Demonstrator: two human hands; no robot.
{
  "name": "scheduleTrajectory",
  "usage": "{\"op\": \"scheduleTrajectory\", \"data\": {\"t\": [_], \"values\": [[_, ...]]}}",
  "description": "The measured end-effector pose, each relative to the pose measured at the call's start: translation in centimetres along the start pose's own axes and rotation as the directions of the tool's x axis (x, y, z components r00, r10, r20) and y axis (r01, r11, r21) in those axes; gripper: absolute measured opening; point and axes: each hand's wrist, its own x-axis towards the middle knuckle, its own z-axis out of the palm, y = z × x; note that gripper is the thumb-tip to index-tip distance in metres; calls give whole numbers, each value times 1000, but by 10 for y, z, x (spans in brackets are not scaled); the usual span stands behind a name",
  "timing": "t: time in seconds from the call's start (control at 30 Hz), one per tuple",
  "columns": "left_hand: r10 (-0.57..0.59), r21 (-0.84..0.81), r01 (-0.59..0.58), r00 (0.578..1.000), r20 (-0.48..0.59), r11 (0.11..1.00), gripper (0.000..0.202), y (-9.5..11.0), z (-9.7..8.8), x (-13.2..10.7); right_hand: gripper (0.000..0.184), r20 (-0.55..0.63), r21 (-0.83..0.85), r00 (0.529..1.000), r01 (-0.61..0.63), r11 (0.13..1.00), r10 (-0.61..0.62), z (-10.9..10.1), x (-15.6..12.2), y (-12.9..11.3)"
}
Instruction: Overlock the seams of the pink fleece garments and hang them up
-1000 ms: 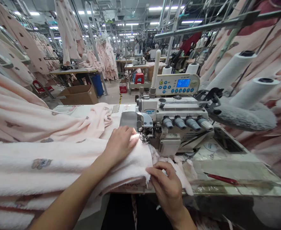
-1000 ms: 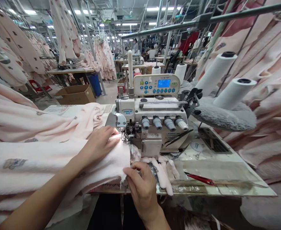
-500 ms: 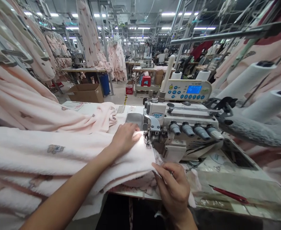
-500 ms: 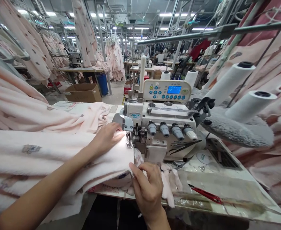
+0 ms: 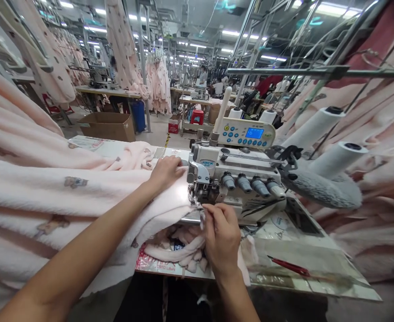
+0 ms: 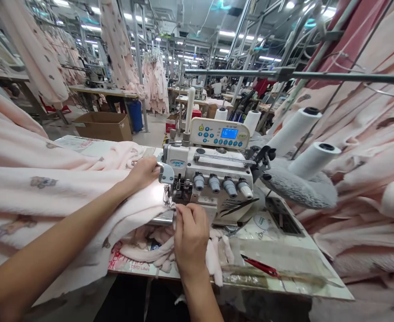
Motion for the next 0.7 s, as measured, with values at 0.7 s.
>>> {"op": "scheduleTrajectory", "data": {"t": [0.7], "values": [[-117,81,91,900,421,993,54,-8,-79,-132,14,594,-190,789,323,927,-153,34,-60,-3]]}}
